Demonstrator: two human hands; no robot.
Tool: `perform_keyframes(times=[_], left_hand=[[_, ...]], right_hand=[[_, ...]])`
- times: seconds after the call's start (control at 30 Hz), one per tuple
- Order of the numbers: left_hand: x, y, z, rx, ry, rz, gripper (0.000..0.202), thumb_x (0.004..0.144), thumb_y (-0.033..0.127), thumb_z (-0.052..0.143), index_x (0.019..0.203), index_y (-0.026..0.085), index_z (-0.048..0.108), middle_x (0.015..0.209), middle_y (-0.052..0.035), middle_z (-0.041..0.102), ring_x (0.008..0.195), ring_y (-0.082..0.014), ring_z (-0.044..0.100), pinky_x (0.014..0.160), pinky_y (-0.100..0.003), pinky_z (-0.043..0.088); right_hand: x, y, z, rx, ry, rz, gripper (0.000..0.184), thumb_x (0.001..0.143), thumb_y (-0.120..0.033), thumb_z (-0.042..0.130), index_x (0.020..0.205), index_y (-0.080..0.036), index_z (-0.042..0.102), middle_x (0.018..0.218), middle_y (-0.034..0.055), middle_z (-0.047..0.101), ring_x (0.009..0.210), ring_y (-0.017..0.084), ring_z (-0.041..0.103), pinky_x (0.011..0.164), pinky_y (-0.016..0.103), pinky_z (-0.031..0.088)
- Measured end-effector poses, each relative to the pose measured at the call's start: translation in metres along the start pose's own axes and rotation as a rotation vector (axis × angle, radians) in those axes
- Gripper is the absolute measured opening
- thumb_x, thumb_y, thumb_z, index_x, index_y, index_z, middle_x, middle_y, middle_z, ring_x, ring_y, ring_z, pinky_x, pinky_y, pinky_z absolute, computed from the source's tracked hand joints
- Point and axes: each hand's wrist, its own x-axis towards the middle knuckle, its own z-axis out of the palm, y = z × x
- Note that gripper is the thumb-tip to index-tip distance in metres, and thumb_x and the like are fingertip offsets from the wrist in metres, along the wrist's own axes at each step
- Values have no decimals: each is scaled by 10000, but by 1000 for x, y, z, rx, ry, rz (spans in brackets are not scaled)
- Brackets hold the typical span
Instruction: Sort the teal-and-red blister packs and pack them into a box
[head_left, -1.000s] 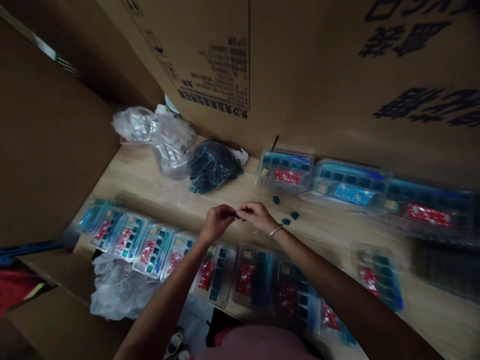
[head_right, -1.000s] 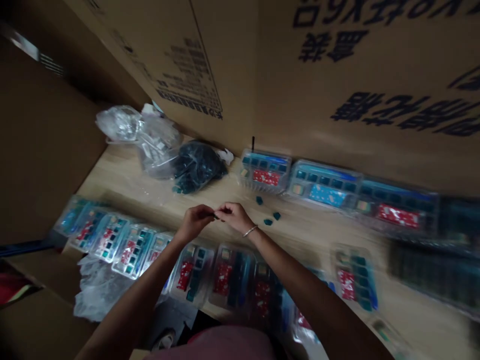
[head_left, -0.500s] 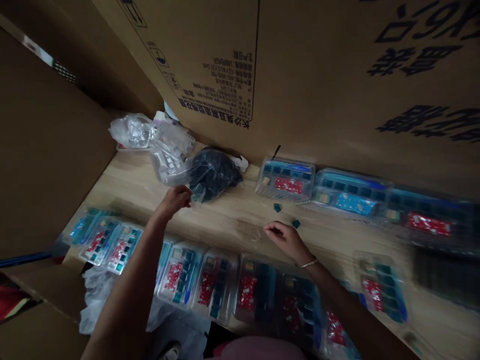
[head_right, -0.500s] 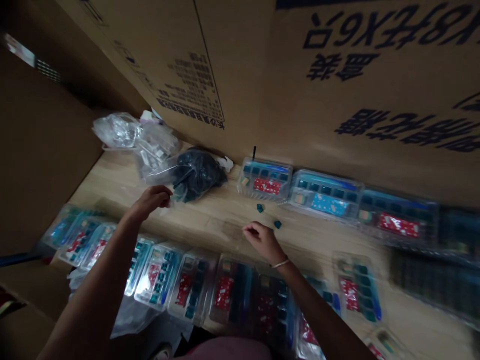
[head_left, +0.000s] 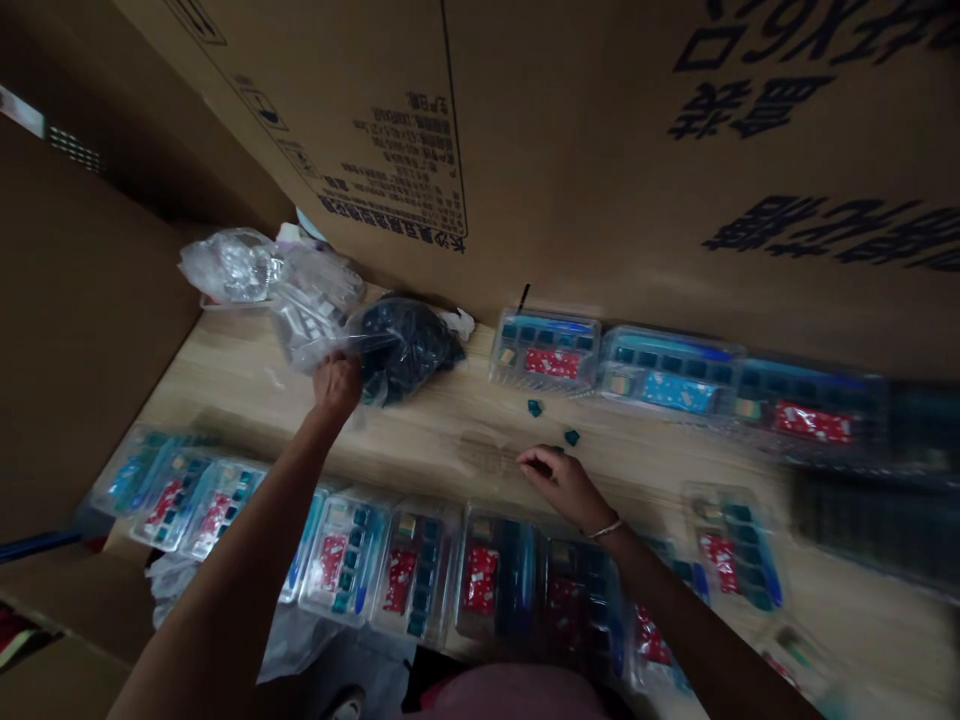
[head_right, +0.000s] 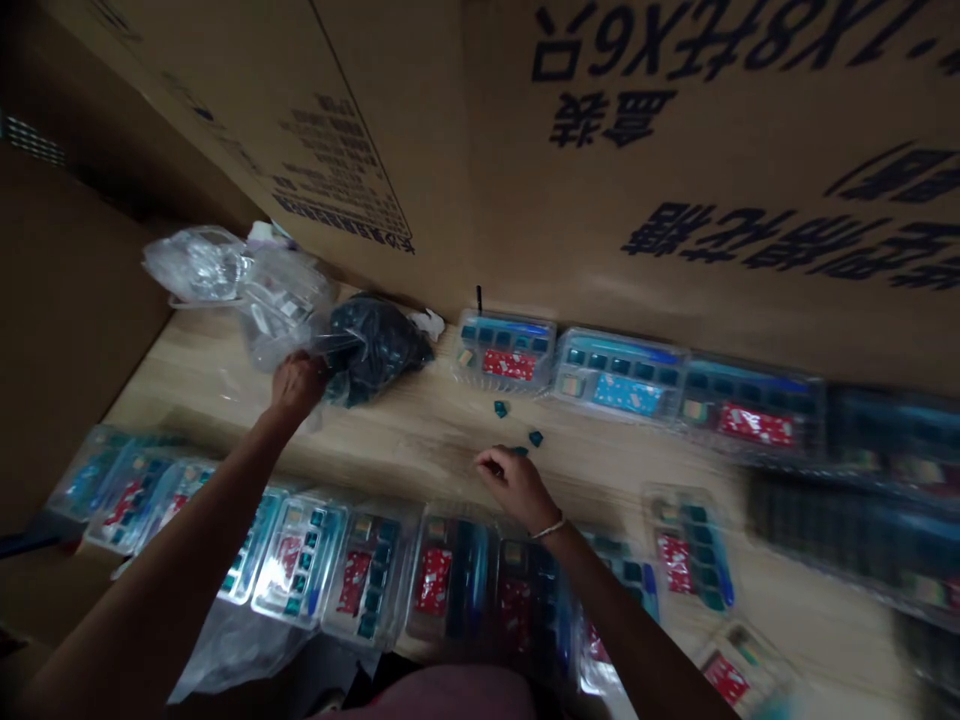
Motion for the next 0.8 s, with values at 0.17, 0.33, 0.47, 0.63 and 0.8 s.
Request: perform_keyframes(times=[0.17,0.33,0.47,0.63,0.8], left_hand=[[-10,-6,-4,-6,-38,42,326,831,168,380,970,93,665,1098,-217,602,993,-328,572,805,-419,431],[-3,-6,5,66,-87,44,302,820,215,428,1017,137,644,1137,-182,611,1051,-315,547,840,-410,412],[-2,-8,7,30,-61,33,276,777,140,447,944,122,667,1078,-178,648,1025,-299,571,842,-388,411],[-34,-17,-13,-563,150,-60,166,725,203,543,826,146,663,865,-92,698,768,-197,629,735,-305,472],[-98,19,-38,-1311,186,-77,178,593,302,707,669,165,624,753,-39,695,656,-144,618,626,-259,498]], right_hand=[[3,1,-1,-24,3,-39,170,778,-264,514,803,-185,663,772,51,692,678,162,616,626,273,474],[7,-3,1,-45,0,-76,174,798,-271,509,819,-191,662,787,46,685,682,157,612,622,269,469],[6,-6,4,-75,-19,-96,169,800,-260,506,819,-191,660,779,46,675,686,158,613,613,265,462],[2,-10,4,-45,-11,-105,166,795,-265,508,794,-182,652,776,52,664,671,151,599,621,269,468],[7,-53,15,167,-1,-87,159,795,-282,541,867,-182,642,788,33,661,696,134,599,650,256,477]])
